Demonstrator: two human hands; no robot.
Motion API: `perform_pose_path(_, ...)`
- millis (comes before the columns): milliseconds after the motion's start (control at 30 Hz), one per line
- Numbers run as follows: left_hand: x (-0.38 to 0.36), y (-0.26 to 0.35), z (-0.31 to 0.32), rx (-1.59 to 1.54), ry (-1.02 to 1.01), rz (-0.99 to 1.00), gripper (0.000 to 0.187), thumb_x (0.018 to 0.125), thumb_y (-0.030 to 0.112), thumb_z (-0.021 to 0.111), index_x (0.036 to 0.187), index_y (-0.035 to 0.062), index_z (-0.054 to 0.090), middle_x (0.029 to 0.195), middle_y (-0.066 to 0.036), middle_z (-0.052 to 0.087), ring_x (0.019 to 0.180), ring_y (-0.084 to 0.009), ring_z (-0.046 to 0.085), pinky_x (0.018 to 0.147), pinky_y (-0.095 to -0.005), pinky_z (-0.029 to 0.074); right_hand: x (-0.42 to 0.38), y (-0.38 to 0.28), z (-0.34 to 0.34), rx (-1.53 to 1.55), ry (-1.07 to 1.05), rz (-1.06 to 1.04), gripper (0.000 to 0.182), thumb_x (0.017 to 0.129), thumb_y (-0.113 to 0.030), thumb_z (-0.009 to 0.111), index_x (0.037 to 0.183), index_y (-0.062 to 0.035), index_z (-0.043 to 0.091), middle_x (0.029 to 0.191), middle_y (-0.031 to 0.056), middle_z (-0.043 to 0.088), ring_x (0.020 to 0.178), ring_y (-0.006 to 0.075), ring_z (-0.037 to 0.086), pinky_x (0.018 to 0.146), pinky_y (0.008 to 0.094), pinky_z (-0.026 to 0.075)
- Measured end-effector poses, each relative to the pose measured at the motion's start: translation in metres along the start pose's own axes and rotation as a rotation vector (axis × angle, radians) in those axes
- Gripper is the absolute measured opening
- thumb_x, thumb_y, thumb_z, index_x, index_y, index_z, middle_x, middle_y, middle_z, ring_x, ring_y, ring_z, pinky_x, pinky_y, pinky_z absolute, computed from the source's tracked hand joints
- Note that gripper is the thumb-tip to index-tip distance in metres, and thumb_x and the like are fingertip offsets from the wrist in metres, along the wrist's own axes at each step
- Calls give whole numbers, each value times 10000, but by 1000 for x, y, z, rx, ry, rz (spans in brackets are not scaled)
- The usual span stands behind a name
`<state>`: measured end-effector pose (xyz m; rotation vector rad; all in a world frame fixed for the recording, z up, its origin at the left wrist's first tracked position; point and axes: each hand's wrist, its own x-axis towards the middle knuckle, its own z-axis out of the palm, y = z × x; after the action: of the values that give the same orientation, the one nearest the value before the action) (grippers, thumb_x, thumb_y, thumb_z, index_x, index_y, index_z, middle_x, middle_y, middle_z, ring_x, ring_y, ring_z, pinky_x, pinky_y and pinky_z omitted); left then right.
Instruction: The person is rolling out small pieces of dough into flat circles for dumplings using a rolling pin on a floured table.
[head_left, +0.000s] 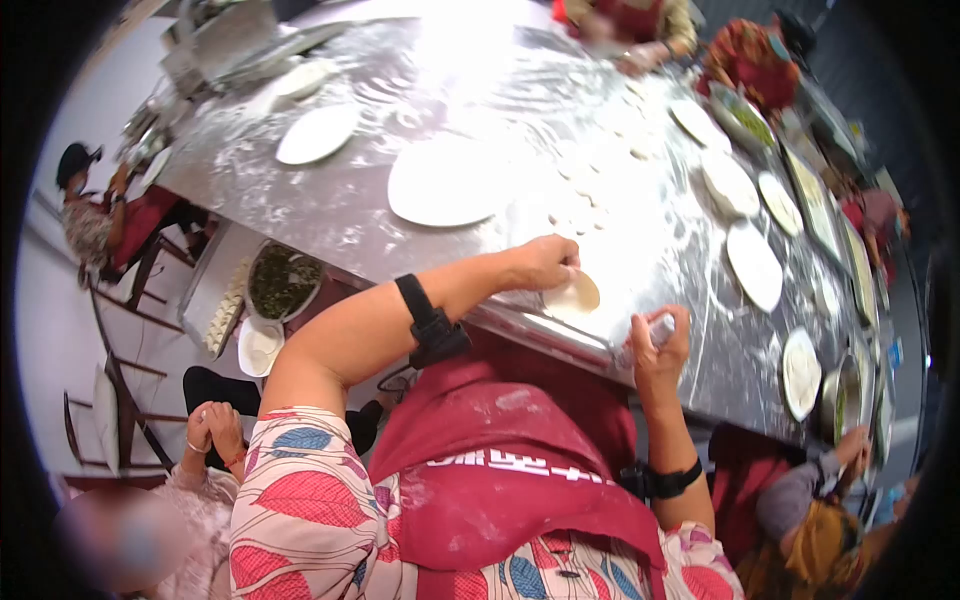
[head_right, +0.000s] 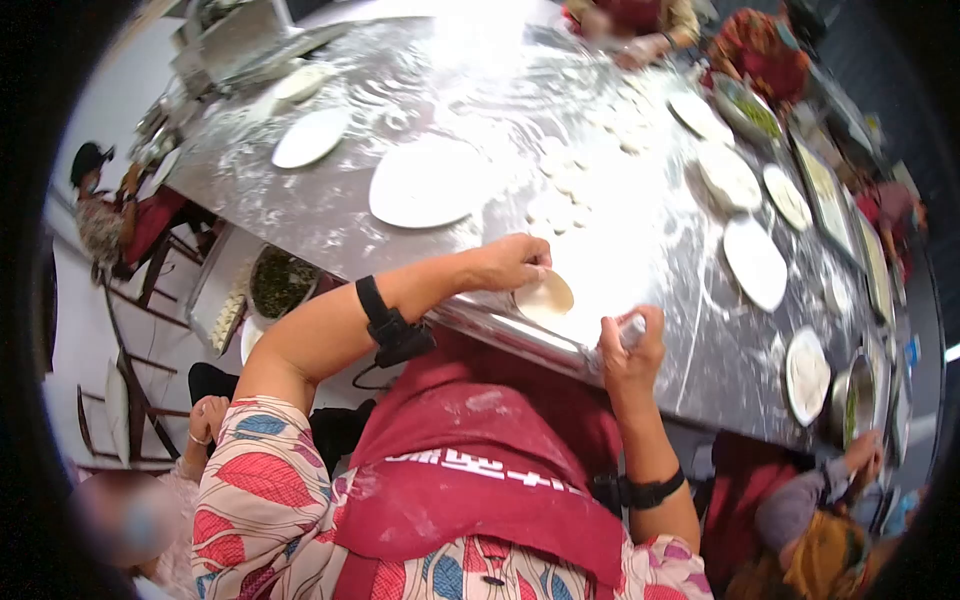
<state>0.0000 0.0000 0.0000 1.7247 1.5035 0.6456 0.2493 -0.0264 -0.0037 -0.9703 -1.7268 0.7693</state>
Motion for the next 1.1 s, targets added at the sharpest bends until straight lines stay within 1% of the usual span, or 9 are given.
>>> perform_pose_path(100, -13, -5, -63, -48, 152, 97, 224, 797, 140, 586, 973, 8, 627, 840, -107, 639, 813, -157, 583, 735, -295, 467, 12, -5, 8, 65, -4, 4, 210, 838, 6, 612, 943, -39, 435, 698, 70, 555, 556, 121, 577, 489, 262, 472)
perform_pose_path(200, -36, -21, -132, -49, 261, -73, 242, 802, 176, 604, 973, 10, 644, 883, -96, 652, 817, -165, 591, 720, -310, 482, 0, -5, 3, 111, -28, 29, 218, 842, 6, 617, 941, -39, 428, 709, 65, 548, 559, 118, 576, 490, 250, 473)
perform_pose_path(267, -24, -63, -185, 372, 351, -160, 256, 770, 211, 646, 891, -12, 677, 881, -180, 670, 803, -248, 637, 712, -362, 498, -1, -6, 2, 138, -41, 29, 222, 841, 8, 620, 939, -38, 426, 714, 62, 544, 557, 117, 575, 492, 247, 471)
perform_pose_path(333, -26, -61, -208, 443, 549, -368, 226, 760, 213, 635, 864, 19, 685, 885, -183, 675, 819, -308, 647, 728, -388, 504, -1, -7, 3, 158, -45, 23, 223, 840, 10, 620, 936, -38, 424, 716, 61, 541, 555, 116, 574, 492, 245, 469)
perform_pose_path(433, -6, -51, -193, 476, 523, -147, 210, 743, 194, 628, 861, 33, 693, 857, -177, 677, 805, -309, 650, 716, -387, 510, 0, -7, 2, 150, -41, 3, 221, 838, 16, 617, 932, -40, 425, 711, 61, 537, 553, 114, 574, 491, 243, 464)
perform_pose_path(567, 38, -19, -116, 350, 88, -155, 194, 747, 159, 639, 868, 12, 678, 751, -132, 675, 720, -235, 662, 651, -350, 513, 4, -3, 2, 86, -17, -33, 210, 836, 8, 619, 917, -49, 434, 648, 57, 542, 534, 110, 580, 478, 241, 454)
perform_pose_path(667, 50, 1, -62, 510, 134, -188, 356, 720, 352, 666, 855, 23, 688, 848, -181, 672, 828, -310, 652, 719, -393, 505, 4, -6, 3, 120, -21, -22, 211, 830, -10, 632, 903, -50, 438, 582, 47, 553, 513, 117, 582, 464, 242, 447)
perform_pose_path(900, 47, 27, -22, 547, 169, -382, 401, 693, 349, 693, 955, 47, 668, 983, -161, 656, 949, -305, 634, 795, -395, 505, 4, -4, 4, 109, -2, 7, 227, 817, -8, 642, 897, -49, 433, 569, 53, 549, 501, 101, 568, 449, 240, 432)
perform_pose_path(1100, 34, 37, -13, 226, 345, -1, 379, 708, 218, 708, 989, 23, 544, 840, -147, 632, 831, -293, 629, 753, -387, 499, 6, -9, -5, 27, -50, -53, 216, 831, -54, 648, 893, -44, 441, 564, 53, 553, 494, 115, 571, 450, 250, 435)
